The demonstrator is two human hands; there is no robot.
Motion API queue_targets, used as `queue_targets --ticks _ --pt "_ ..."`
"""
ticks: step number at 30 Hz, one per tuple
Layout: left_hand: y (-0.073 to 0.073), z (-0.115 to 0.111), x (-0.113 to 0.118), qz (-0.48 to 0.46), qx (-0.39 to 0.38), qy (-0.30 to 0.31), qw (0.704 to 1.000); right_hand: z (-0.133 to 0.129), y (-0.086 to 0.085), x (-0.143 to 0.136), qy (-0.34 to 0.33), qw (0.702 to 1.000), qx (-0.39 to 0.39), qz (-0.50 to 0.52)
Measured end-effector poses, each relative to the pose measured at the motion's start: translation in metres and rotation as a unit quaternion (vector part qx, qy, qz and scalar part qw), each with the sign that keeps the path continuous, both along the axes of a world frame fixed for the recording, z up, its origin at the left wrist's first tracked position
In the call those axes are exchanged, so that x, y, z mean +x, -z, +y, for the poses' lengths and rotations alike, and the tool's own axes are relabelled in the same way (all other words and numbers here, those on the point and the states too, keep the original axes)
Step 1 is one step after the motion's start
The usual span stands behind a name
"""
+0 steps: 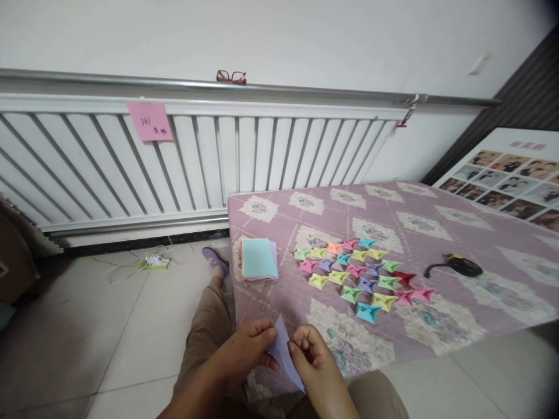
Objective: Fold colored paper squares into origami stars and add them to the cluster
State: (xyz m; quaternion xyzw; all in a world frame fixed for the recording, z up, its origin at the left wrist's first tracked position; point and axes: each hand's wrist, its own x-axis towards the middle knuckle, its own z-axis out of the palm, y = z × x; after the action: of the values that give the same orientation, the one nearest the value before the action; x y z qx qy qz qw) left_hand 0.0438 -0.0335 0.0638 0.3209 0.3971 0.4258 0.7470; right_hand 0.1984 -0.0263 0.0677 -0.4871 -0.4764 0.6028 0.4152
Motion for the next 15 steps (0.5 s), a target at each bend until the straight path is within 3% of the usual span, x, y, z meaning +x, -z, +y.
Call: queue_targets --ticks 8,15 --pt "0.001 -0.001 0.001 -0.014 -0.015 -0.011 1.000 -0.002 -0.007 0.010 -0.094 0.965 0.177 -0.168" --pt "0.002 0.001 0.001 -0.014 -0.005 -0.017 1.000 0.000 -0.016 0.017 -0.185 0.916 0.264 -0.237"
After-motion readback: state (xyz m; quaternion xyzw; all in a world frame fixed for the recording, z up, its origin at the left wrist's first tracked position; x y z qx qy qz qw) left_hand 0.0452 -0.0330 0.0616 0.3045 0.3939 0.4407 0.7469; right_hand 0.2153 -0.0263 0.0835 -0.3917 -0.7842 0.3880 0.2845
